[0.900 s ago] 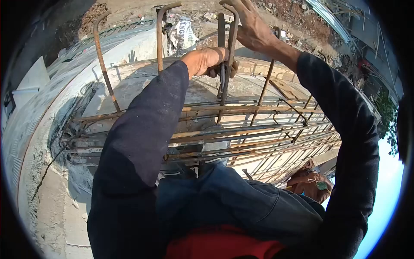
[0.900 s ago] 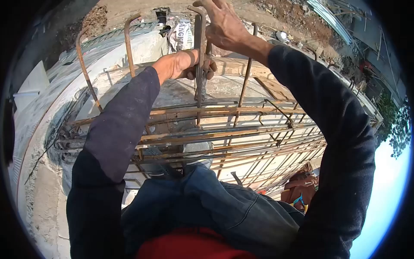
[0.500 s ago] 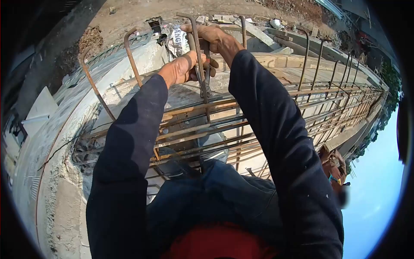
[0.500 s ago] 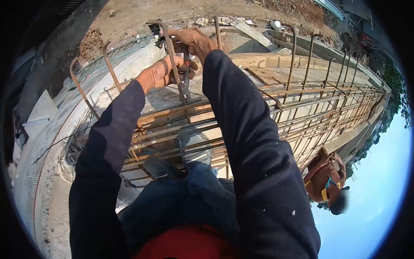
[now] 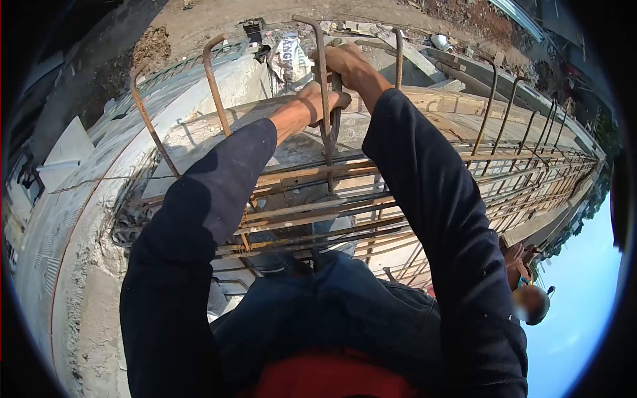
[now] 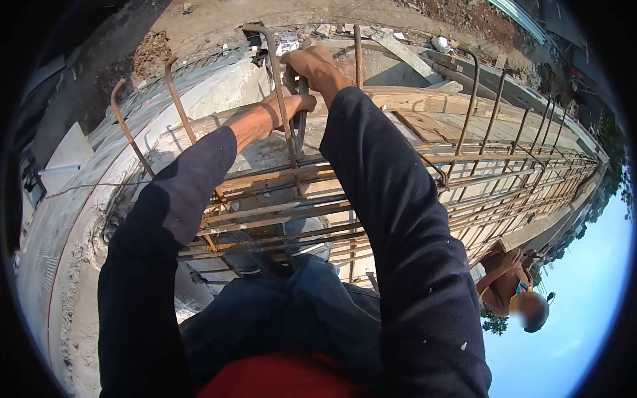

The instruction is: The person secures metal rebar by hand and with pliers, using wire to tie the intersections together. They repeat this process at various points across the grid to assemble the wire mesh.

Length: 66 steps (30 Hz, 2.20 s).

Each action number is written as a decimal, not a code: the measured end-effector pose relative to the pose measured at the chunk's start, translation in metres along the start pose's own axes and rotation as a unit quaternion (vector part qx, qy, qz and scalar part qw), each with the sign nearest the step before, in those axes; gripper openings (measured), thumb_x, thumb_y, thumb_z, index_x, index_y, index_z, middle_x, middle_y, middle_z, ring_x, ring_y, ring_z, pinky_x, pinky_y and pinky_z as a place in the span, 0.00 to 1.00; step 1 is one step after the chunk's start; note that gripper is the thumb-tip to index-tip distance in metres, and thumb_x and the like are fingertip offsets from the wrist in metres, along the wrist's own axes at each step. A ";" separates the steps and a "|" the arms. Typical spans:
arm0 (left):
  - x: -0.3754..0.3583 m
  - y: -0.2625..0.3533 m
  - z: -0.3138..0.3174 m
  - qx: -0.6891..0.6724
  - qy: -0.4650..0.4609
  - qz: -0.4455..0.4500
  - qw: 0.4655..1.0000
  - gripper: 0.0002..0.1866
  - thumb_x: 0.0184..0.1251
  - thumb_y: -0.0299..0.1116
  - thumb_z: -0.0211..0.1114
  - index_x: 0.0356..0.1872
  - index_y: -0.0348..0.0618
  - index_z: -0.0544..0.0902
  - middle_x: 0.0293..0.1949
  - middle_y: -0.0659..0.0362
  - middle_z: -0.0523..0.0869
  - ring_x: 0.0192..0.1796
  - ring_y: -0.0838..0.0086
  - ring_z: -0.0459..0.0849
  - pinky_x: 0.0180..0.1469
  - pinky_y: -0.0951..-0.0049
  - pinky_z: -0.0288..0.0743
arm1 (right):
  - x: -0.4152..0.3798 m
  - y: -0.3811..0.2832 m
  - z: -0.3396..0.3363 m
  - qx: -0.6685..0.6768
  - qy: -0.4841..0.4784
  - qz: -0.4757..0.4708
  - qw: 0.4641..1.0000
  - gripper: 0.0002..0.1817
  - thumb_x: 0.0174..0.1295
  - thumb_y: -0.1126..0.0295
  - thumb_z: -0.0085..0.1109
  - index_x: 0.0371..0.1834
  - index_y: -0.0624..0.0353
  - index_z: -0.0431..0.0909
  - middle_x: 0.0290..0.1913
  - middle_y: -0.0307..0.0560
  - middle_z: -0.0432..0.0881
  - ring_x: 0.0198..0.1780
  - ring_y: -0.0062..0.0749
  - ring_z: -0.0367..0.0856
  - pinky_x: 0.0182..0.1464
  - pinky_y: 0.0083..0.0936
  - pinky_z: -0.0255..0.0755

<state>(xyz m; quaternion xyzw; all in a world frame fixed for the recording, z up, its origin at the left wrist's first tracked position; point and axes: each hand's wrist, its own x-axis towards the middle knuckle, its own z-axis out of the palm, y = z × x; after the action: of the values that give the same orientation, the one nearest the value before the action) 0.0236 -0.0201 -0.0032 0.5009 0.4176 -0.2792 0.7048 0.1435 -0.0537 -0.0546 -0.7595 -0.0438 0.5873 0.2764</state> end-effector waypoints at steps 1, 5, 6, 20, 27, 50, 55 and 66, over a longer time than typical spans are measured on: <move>0.004 -0.003 0.000 -0.066 -0.041 0.000 0.997 0.15 0.51 0.43 0.65 0.23 0.41 0.79 0.17 0.61 0.74 0.14 0.77 0.66 0.17 0.72 0.52 | -0.016 -0.014 0.004 0.156 0.010 0.035 0.987 0.23 0.64 0.55 0.57 0.45 0.69 0.78 0.34 0.51 0.80 0.30 0.37 0.81 0.33 0.32 0.78; 0.011 -0.007 -0.001 -0.151 -0.102 -0.025 0.983 0.14 0.52 0.44 0.63 0.26 0.42 0.79 0.19 0.60 0.77 0.14 0.76 0.72 0.14 0.77 0.53 | -0.006 -0.022 -0.002 0.166 -0.020 0.099 0.981 0.19 0.61 0.60 0.53 0.47 0.65 0.76 0.27 0.42 0.72 0.22 0.30 0.71 0.28 0.30 0.75; 0.012 -0.005 -0.001 -0.177 -0.103 -0.042 0.978 0.14 0.52 0.43 0.65 0.28 0.41 0.80 0.20 0.59 0.78 0.15 0.75 0.74 0.15 0.77 0.58 | 0.001 -0.019 -0.003 0.087 -0.031 0.068 0.993 0.17 0.58 0.60 0.53 0.39 0.64 0.76 0.28 0.45 0.74 0.24 0.32 0.74 0.29 0.32 0.74; 0.016 0.010 0.005 -0.190 -0.182 0.103 0.959 0.09 0.59 0.29 0.62 0.32 0.31 0.81 0.27 0.49 0.85 0.25 0.64 0.86 0.26 0.69 0.81 | -0.044 -0.041 -0.014 -0.185 0.297 -0.090 0.933 0.33 0.60 0.42 0.50 0.35 0.71 0.78 0.31 0.61 0.82 0.35 0.51 0.80 0.41 0.43 0.72; 0.018 0.005 0.012 -0.198 -0.213 0.080 0.953 0.09 0.63 0.31 0.60 0.34 0.33 0.81 0.27 0.53 0.85 0.26 0.67 0.86 0.28 0.69 0.79 | -0.041 -0.029 -0.026 -0.227 0.256 -0.001 0.940 0.29 0.66 0.44 0.47 0.31 0.66 0.76 0.31 0.53 0.80 0.33 0.34 0.77 0.35 0.34 0.67; -0.007 0.010 -0.011 -0.266 -0.221 0.014 0.938 0.13 0.61 0.37 0.70 0.40 0.40 0.83 0.28 0.59 0.84 0.31 0.71 0.86 0.30 0.73 0.78 | -0.031 -0.037 -0.026 0.223 0.035 0.050 0.973 0.12 0.61 0.63 0.65 0.41 0.60 0.81 0.37 0.47 0.86 0.41 0.33 0.85 0.43 0.29 0.81; 0.001 -0.002 -0.002 -0.145 -0.025 0.143 0.979 0.26 0.51 0.47 0.74 0.40 0.38 0.75 0.26 0.61 0.77 0.25 0.77 0.74 0.26 0.73 0.70 | -0.005 -0.018 -0.024 -0.314 0.190 -0.114 0.923 0.15 0.55 0.60 0.66 0.29 0.63 0.81 0.27 0.48 0.83 0.27 0.35 0.83 0.31 0.31 0.78; 0.015 -0.002 0.003 -0.213 -0.164 0.087 0.959 0.16 0.56 0.45 0.65 0.30 0.41 0.78 0.21 0.60 0.74 0.22 0.73 0.76 0.21 0.68 0.73 | -0.011 -0.028 -0.018 0.176 0.094 0.111 0.974 0.22 0.66 0.54 0.50 0.42 0.66 0.79 0.34 0.50 0.84 0.37 0.39 0.83 0.40 0.38 0.79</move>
<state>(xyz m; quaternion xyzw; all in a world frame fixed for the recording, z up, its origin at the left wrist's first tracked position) 0.0305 -0.0235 -0.0168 0.3212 0.3009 -0.1997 0.8755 0.1637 -0.0411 -0.0290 -0.7507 0.1709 0.5393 0.3413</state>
